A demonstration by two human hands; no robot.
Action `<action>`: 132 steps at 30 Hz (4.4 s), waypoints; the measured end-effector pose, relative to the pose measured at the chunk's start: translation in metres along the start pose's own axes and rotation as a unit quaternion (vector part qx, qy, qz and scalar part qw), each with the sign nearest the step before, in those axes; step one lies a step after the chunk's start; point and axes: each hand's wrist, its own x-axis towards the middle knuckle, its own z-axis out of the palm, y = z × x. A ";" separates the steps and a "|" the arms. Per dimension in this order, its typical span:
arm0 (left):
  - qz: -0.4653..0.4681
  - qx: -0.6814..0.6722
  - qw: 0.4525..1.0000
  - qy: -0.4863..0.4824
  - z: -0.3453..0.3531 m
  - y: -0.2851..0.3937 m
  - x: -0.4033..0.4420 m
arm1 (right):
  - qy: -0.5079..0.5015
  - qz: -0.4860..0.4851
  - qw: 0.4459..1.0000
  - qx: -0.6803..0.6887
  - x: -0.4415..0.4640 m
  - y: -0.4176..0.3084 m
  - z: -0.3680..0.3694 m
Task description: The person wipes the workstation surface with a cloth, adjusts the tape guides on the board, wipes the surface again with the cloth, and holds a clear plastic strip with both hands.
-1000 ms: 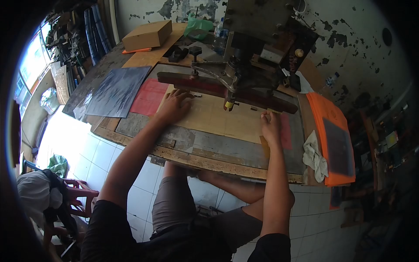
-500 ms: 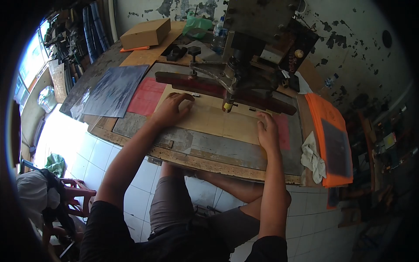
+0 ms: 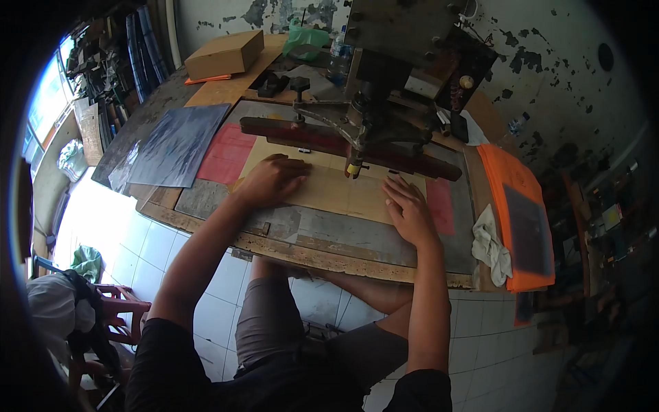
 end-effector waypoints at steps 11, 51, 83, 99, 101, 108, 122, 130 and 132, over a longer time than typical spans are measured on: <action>-0.034 -0.006 0.998 0.057 -0.010 -0.004 -0.004 | 0.071 0.104 0.992 0.008 -0.014 0.015 -0.015; 0.004 0.062 0.998 0.009 -0.003 0.017 -0.001 | 0.091 0.012 0.996 0.010 -0.003 -0.010 -0.004; -0.007 0.077 0.997 0.005 0.001 0.014 -0.002 | 0.086 0.018 0.996 0.010 -0.001 -0.009 -0.002; -0.013 0.065 0.998 0.019 0.004 0.009 -0.003 | 0.094 0.069 0.993 -0.035 -0.005 -0.001 0.000; -0.018 0.059 0.998 0.014 0.001 0.010 -0.003 | 0.093 0.067 0.993 -0.031 -0.004 0.001 0.000; -0.026 0.054 0.998 0.009 0.000 0.012 -0.003 | 0.098 0.065 0.993 -0.023 -0.005 0.001 0.001; -0.042 0.040 0.998 -0.004 -0.001 0.012 -0.002 | 0.086 0.082 0.992 -0.032 -0.005 0.000 0.000; -0.044 0.038 0.998 -0.004 -0.004 0.015 -0.003 | 0.087 0.076 0.993 -0.027 -0.004 0.000 0.000; -0.044 0.038 0.998 0.002 -0.005 0.018 -0.002 | 0.095 0.066 0.993 -0.022 -0.004 0.001 0.001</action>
